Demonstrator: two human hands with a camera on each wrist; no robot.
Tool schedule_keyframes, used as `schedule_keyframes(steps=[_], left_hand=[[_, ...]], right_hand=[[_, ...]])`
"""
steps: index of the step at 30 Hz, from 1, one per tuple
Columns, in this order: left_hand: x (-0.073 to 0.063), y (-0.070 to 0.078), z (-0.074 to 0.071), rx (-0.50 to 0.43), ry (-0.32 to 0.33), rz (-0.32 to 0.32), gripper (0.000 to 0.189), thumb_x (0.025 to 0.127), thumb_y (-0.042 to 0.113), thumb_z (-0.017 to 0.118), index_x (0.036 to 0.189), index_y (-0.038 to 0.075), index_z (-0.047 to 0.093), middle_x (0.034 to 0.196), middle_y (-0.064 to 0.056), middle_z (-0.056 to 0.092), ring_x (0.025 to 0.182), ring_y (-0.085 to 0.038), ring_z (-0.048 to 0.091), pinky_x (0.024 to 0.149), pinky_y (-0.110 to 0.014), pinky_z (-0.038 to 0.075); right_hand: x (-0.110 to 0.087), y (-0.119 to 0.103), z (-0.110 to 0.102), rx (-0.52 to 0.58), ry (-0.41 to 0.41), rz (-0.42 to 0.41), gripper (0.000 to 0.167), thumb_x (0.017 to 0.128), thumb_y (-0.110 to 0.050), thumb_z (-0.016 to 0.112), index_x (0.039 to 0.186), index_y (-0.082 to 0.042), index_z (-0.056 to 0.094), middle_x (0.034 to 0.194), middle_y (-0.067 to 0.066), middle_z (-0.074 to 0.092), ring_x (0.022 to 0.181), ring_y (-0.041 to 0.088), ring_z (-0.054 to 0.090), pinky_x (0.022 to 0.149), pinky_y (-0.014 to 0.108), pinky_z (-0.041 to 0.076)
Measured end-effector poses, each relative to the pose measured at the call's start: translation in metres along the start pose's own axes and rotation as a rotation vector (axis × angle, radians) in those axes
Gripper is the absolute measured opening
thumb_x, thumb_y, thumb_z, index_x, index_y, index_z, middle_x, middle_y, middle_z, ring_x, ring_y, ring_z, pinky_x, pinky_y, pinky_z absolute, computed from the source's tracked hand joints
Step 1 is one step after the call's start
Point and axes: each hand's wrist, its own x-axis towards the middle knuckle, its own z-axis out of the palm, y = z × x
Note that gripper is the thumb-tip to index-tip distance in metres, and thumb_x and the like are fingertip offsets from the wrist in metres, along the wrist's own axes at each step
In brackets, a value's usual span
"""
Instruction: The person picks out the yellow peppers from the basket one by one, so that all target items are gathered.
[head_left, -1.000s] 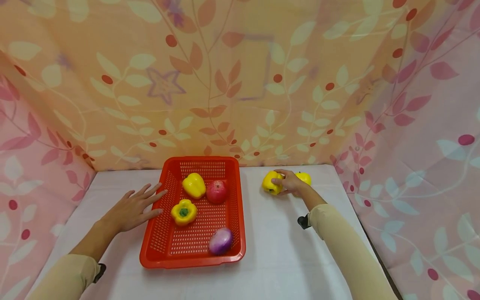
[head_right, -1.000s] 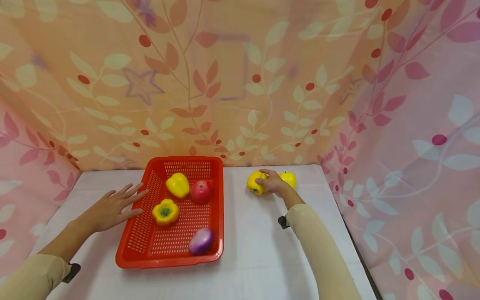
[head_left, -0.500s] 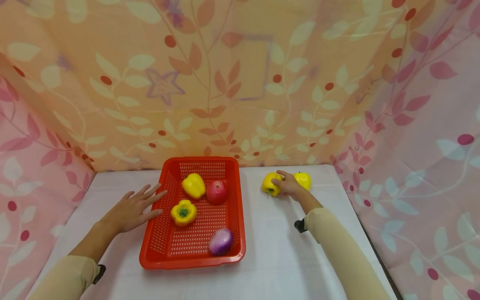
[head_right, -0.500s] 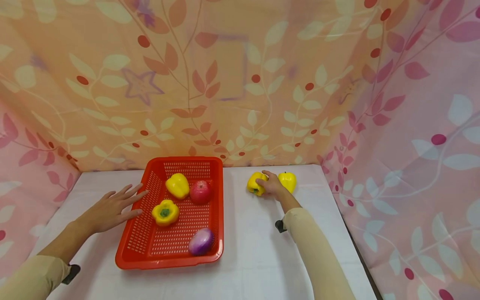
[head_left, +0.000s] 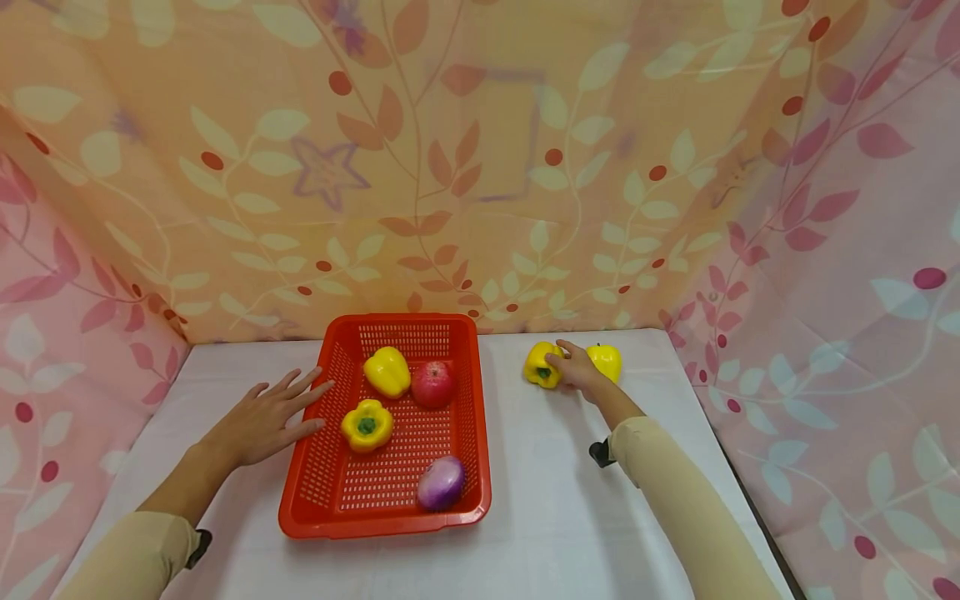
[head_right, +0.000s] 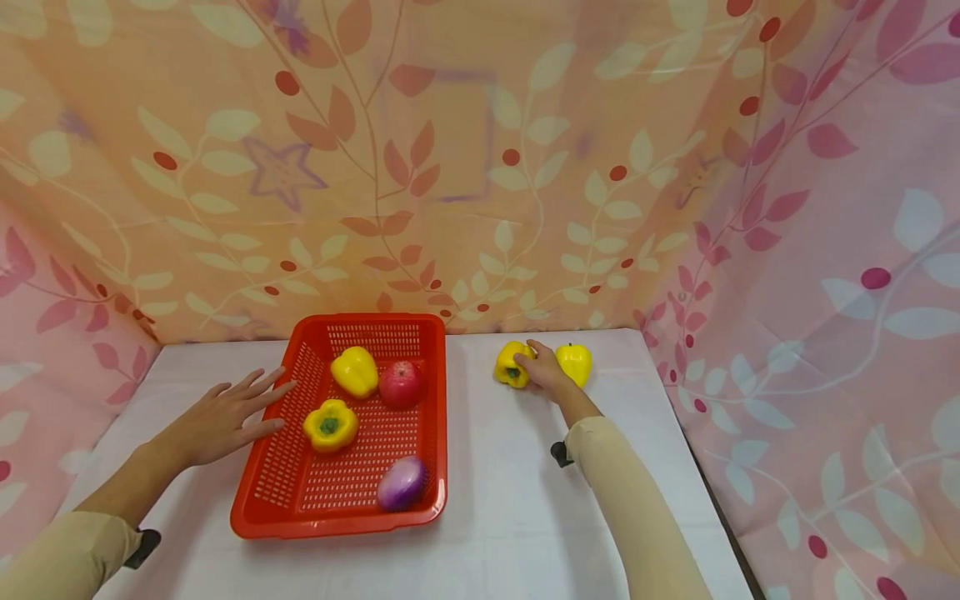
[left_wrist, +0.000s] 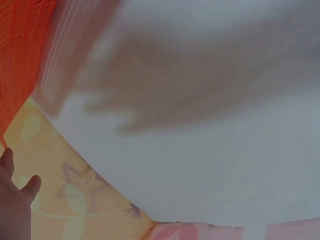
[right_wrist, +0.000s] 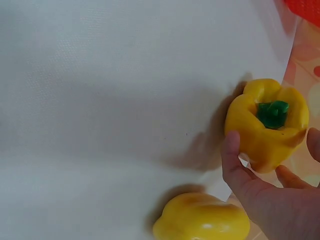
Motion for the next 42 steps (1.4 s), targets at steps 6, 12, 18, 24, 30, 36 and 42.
schedule_keyframes(steps=[6,12,18,24,30,36,42], left_hand=[[0.000,0.001,-0.001,0.007,0.002,0.005,0.070,0.098,0.058,0.049,0.156,0.023,0.035,0.162,-0.013,0.028,0.145,-0.046,0.025,0.108,-0.073,0.022],[0.000,0.001,-0.001,-0.001,0.000,0.000,0.070,0.097,0.058,0.050,0.156,0.024,0.035,0.162,-0.013,0.027,0.145,-0.047,0.025,0.108,-0.073,0.021],[0.000,0.001,-0.001,0.007,0.004,0.003,0.070,0.098,0.058,0.049,0.156,0.024,0.034,0.162,-0.013,0.027,0.145,-0.046,0.026,0.108,-0.073,0.022],[-0.002,0.002,-0.003,-0.005,0.009,0.010,0.069,0.098,0.057,0.050,0.156,0.023,0.035,0.162,-0.013,0.027,0.145,-0.046,0.025,0.108,-0.073,0.021],[-0.003,0.002,-0.002,-0.011,0.008,0.012,0.069,0.098,0.057,0.049,0.156,0.023,0.035,0.162,-0.013,0.026,0.145,-0.046,0.024,0.109,-0.073,0.021],[-0.002,0.002,-0.001,-0.009,0.009,0.011,0.070,0.098,0.058,0.049,0.156,0.023,0.035,0.162,-0.013,0.026,0.145,-0.046,0.024,0.109,-0.073,0.021],[-0.002,0.002,-0.003,-0.012,0.007,0.014,0.069,0.098,0.057,0.049,0.156,0.023,0.035,0.162,-0.013,0.026,0.145,-0.046,0.025,0.108,-0.073,0.022]], right_hand=[[0.001,-0.003,-0.005,-0.004,-0.015,-0.002,0.066,0.103,-0.031,0.053,0.159,-0.012,0.023,0.158,0.026,0.024,0.129,0.036,0.046,0.097,0.045,0.051],[0.002,-0.012,-0.010,0.038,-0.059,0.006,0.067,0.104,-0.028,0.053,0.159,-0.012,0.019,0.161,0.024,0.018,0.141,0.040,0.032,0.104,0.058,0.044],[-0.007,-0.028,-0.014,-0.002,-0.096,-0.021,0.066,0.104,-0.028,0.053,0.159,-0.013,0.020,0.163,0.022,0.013,0.146,0.041,0.023,0.102,0.064,0.042],[-0.016,-0.045,-0.015,-0.053,-0.139,-0.093,0.069,0.104,-0.032,0.053,0.159,-0.012,0.018,0.160,0.022,0.020,0.141,0.042,0.032,0.101,0.061,0.044],[-0.031,-0.068,-0.008,-0.078,-0.216,-0.142,0.071,0.102,-0.036,0.055,0.160,-0.018,0.018,0.161,0.022,0.020,0.142,0.044,0.031,0.104,0.060,0.043],[-0.045,-0.088,0.006,-0.102,-0.292,-0.197,0.071,0.100,-0.037,0.058,0.159,-0.020,0.023,0.161,0.022,0.017,0.143,0.044,0.030,0.101,0.062,0.044],[-0.058,-0.105,0.026,-0.115,-0.353,-0.245,0.069,0.099,-0.035,0.060,0.158,-0.021,0.026,0.161,0.020,0.021,0.143,0.041,0.032,0.098,0.061,0.047]])
